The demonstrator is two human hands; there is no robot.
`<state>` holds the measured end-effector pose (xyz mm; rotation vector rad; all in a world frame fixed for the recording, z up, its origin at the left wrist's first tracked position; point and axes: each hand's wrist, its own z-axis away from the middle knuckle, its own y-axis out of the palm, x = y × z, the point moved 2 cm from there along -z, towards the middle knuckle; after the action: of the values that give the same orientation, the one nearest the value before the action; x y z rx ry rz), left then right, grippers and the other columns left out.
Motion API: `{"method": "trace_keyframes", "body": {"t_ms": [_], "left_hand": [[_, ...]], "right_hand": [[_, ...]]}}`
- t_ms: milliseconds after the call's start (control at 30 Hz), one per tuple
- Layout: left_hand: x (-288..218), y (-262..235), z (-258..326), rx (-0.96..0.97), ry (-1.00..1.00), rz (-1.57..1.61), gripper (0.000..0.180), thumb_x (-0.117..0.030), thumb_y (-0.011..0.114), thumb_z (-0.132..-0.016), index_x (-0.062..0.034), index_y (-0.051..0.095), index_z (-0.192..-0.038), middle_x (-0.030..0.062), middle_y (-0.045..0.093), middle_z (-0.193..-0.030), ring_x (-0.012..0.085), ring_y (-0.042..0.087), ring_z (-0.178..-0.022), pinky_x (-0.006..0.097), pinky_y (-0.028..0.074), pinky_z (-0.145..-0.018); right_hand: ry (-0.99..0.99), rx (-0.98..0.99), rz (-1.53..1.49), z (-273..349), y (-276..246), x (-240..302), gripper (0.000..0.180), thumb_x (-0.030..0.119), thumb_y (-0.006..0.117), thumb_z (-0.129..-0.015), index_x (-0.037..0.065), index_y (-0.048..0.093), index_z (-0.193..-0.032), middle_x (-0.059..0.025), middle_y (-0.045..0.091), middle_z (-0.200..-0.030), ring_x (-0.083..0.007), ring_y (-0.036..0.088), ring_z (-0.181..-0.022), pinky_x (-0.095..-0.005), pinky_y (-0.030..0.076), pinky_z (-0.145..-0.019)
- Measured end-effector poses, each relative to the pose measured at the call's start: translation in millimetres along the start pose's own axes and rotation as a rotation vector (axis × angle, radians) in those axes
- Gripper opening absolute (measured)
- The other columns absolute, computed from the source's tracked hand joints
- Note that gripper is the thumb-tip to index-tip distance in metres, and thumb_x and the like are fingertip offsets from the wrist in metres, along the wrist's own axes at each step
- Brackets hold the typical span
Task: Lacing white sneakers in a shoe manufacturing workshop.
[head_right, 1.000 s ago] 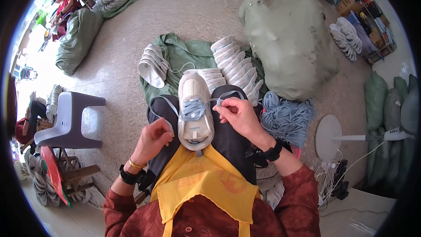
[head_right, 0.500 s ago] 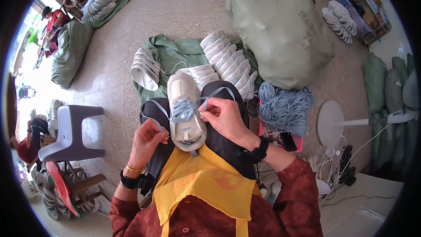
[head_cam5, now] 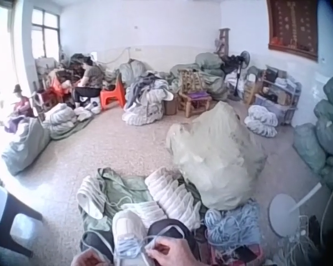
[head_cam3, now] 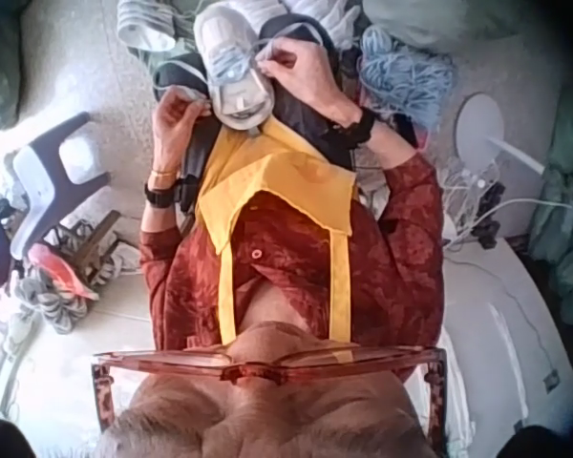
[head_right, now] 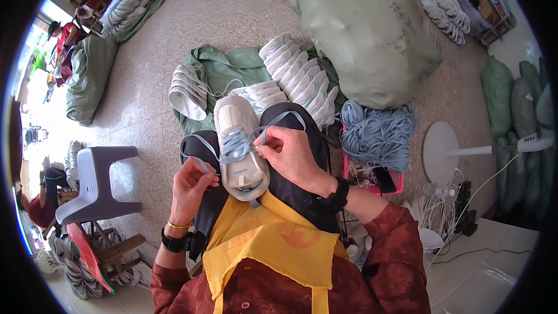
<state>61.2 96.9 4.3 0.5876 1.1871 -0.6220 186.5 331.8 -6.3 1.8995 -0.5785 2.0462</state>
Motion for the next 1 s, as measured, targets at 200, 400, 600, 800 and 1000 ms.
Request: {"method": "trace_keyframes", "body": {"t_ms": [200, 400, 600, 800, 1000], "left_hand": [[-3.9, 2.7, 0.1, -0.038, -0.008, -0.009, 0.014, 0.005, 0.064, -0.099, -0.0022, 0.053, -0.095, 0.0067, 0.066, -0.102, 0.0133, 0.071, -0.09, 0.027, 0.06, -0.08], [2.3, 3.0, -4.4, -0.061, 0.027, 0.015, 0.014, 0.003, 0.065, -0.098, -0.0034, 0.053, -0.096, 0.0084, 0.067, -0.105, 0.0144, 0.071, -0.091, 0.029, 0.061, -0.081], [7.0, 4.3, -7.7, -0.095, 0.064, 0.068, 0.014, 0.005, 0.065, -0.098, -0.0032, 0.054, -0.097, 0.008, 0.069, -0.105, 0.0128, 0.071, -0.09, 0.027, 0.06, -0.083], [13.3, 5.6, -13.1, -0.105, 0.081, 0.072, 0.015, 0.007, 0.065, -0.097, -0.0022, 0.054, -0.095, 0.0089, 0.069, -0.103, 0.0133, 0.071, -0.09, 0.028, 0.062, -0.084], [17.2, 7.2, -14.0, -0.125, 0.084, -0.07, 0.015, 0.006, 0.066, -0.097, -0.0018, 0.053, -0.093, 0.0072, 0.069, -0.099, 0.0118, 0.071, -0.087, 0.027, 0.062, -0.08]], "right_hand": [[-0.072, 0.013, 0.09, 1.3, 1.3, 1.3, 0.003, -0.002, 0.073, -0.089, -0.003, 0.071, -0.091, -0.0079, 0.073, -0.078, -0.0104, 0.072, -0.07, -0.0251, 0.057, -0.065], [-0.118, 0.051, 0.24, 0.0, 2.5, 11.9, 0.005, 0.0, 0.074, -0.089, -0.002, 0.071, -0.091, -0.0093, 0.073, -0.077, -0.0127, 0.073, -0.069, -0.0263, 0.057, -0.063], [-0.087, 0.028, 0.213, -0.2, 4.1, 8.2, 0.007, -0.001, 0.076, -0.088, -0.003, 0.07, -0.091, -0.0094, 0.073, -0.08, -0.0112, 0.072, -0.07, -0.0265, 0.057, -0.063], [-0.055, 0.047, 0.236, 0.2, 5.5, 9.9, 0.007, -0.003, 0.075, -0.088, -0.003, 0.069, -0.092, -0.0075, 0.073, -0.081, -0.0093, 0.072, -0.072, -0.0245, 0.057, -0.064], [-0.07, 0.048, 0.236, 1.0, 7.0, 11.5, 0.007, -0.004, 0.074, -0.088, -0.003, 0.069, -0.092, -0.0066, 0.073, -0.082, -0.0088, 0.071, -0.072, -0.0243, 0.056, -0.062]]}}
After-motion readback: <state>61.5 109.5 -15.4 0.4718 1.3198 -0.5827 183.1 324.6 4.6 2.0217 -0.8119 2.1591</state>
